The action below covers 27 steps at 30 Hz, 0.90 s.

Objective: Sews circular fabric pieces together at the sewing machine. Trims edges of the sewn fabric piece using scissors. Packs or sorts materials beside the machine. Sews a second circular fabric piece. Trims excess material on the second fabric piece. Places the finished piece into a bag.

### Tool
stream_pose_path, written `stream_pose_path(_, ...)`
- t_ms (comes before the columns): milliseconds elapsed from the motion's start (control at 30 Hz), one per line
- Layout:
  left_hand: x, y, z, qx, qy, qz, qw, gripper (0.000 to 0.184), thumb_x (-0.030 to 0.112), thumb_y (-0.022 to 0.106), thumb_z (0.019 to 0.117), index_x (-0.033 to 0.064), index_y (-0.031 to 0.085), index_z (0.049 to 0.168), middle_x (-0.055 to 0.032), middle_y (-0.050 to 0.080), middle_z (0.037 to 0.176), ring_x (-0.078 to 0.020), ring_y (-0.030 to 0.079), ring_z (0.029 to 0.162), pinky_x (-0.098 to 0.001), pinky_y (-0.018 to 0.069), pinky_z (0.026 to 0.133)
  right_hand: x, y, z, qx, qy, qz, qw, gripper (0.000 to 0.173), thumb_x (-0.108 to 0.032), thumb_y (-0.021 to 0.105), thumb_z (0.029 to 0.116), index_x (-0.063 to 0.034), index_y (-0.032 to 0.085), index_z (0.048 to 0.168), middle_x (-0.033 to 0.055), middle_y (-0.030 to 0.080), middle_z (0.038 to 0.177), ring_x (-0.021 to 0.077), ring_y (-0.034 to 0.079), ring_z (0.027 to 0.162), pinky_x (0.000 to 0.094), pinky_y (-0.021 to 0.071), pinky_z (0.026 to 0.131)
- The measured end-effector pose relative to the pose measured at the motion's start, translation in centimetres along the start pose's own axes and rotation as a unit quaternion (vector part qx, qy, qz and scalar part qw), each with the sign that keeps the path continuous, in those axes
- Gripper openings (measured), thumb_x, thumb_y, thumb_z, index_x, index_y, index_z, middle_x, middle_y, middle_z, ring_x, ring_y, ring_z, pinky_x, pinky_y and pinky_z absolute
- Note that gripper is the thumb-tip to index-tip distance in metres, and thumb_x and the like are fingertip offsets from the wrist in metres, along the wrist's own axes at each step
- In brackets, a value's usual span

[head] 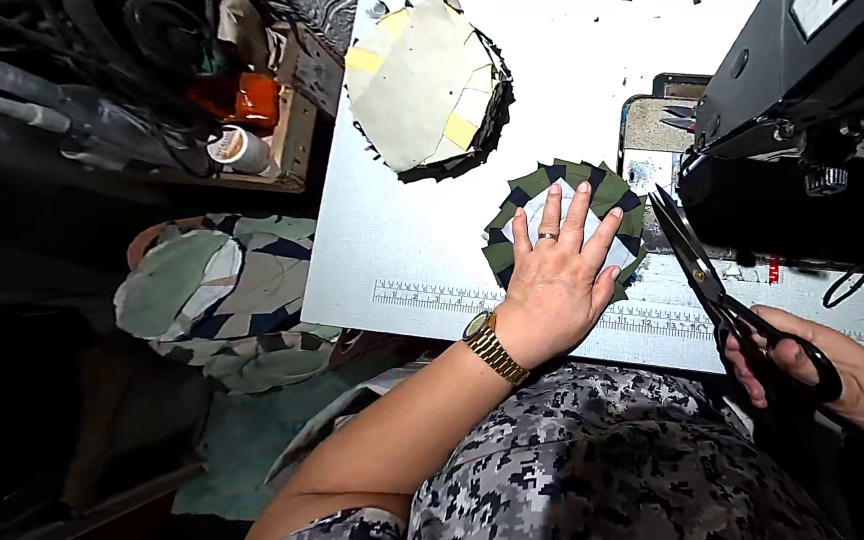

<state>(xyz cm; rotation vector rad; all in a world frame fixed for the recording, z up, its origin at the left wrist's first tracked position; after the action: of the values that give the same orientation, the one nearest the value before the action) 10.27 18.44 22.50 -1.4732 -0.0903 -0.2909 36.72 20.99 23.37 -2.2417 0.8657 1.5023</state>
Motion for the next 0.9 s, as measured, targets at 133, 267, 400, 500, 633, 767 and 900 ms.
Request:
stream_pose_path(133,0.1,0.0,0.0,-0.001,-0.002,0.000,1.000,0.060,0.044,0.030,0.1055,0.0211,0.039,0.160,-0.0195,0.019,0.170,-0.0433,0.011,0.157,-0.0763,0.0087,0.117,-0.5,0.3,1.4,0.040,0.014,0.041,0.998,0.058,-0.073,0.069,0.0806,-0.0182,0.061,0.098,-0.0060,0.060,0.074,0.0042,0.063,0.061,0.0180,0.0557,0.056)
stream_pose_path(267,0.1,0.0,0.0,0.000,-0.002,-0.002,1.000,0.060,0.044,0.030,0.1052,0.0208,0.040,0.160,-0.0195,0.019,0.170,-0.0434,0.011,0.157,-0.0768,0.0084,0.116,-0.5,0.5,1.5,0.067,0.018,0.048,0.996,0.045,-0.061,0.075,0.0846,-0.0180,0.062,0.093,-0.0057,0.059,0.069,0.0029,0.061,0.055,0.0164,0.0543,0.052)
stream_pose_path(400,0.3,0.0,0.0,0.001,-0.001,-0.009,1.000,0.061,0.045,0.030,0.1053,0.0200,0.039,0.160,-0.0189,0.017,0.171,-0.0433,0.009,0.158,-0.0771,0.0076,0.116,0.1,0.5,0.2,0.066,0.016,0.034,0.997,0.040,-0.057,0.075,0.0864,-0.0189,0.063,0.094,-0.0063,0.061,0.070,0.0026,0.061,0.055,0.0171,0.0545,0.052)
stream_pose_path(500,0.7,-0.3,-0.6,0.005,0.001,-0.031,0.999,0.061,0.044,0.033,0.1045,0.0183,0.040,0.159,-0.0194,0.017,0.171,-0.0440,0.010,0.157,-0.0771,0.0085,0.116,0.4,0.7,-1.4,0.067,0.020,-0.023,0.997,0.039,-0.056,0.074,0.0867,-0.0195,0.064,0.097,-0.0086,0.064,0.075,0.0009,0.062,0.058,0.0162,0.0538,0.053)
stream_pose_path(633,1.7,-0.5,-1.9,-0.007,0.018,-0.072,0.997,0.063,0.050,0.034,0.1037,0.0211,0.040,0.159,-0.0202,0.018,0.170,-0.0442,0.011,0.157,-0.0787,0.0105,0.114,0.7,0.9,-4.7,0.049,0.049,-0.094,0.993,0.021,-0.030,0.068,0.0945,-0.0133,0.064,0.106,-0.0099,0.067,0.083,-0.0024,0.063,0.072,0.0137,0.0536,0.065)
stream_pose_path(767,1.9,-1.2,-3.1,-0.026,0.046,-0.073,0.996,0.065,0.056,0.038,0.1010,0.0218,0.045,0.156,-0.0204,0.020,0.169,-0.0437,0.018,0.156,-0.0742,0.0203,0.115,1.9,0.7,-7.2,0.016,0.058,-0.125,0.990,0.016,-0.024,0.067,0.0941,-0.0129,0.067,0.107,-0.0100,0.066,0.087,-0.0048,0.061,0.077,0.0115,0.0509,0.068)
stream_pose_path(900,0.6,-1.2,-3.1,-0.018,0.094,-0.059,0.994,0.077,0.069,0.039,0.0965,0.0186,0.051,0.153,-0.0203,0.029,0.167,-0.0429,0.023,0.155,-0.0737,0.0183,0.116,3.7,1.0,-8.6,0.008,0.080,-0.146,0.986,0.021,-0.033,0.070,0.0945,-0.0142,0.063,0.097,-0.0098,0.059,0.079,-0.0060,0.054,0.069,0.0107,0.0439,0.061)
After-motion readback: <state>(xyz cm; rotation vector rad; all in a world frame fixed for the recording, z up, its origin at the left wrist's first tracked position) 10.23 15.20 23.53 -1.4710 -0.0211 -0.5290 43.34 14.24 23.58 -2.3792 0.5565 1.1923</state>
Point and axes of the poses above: each hand's wrist, its own z-axis towards the middle knuckle, its own y-axis out of the palm, x = y × z, the point moved 4 cm from there along z, towards the middle knuckle
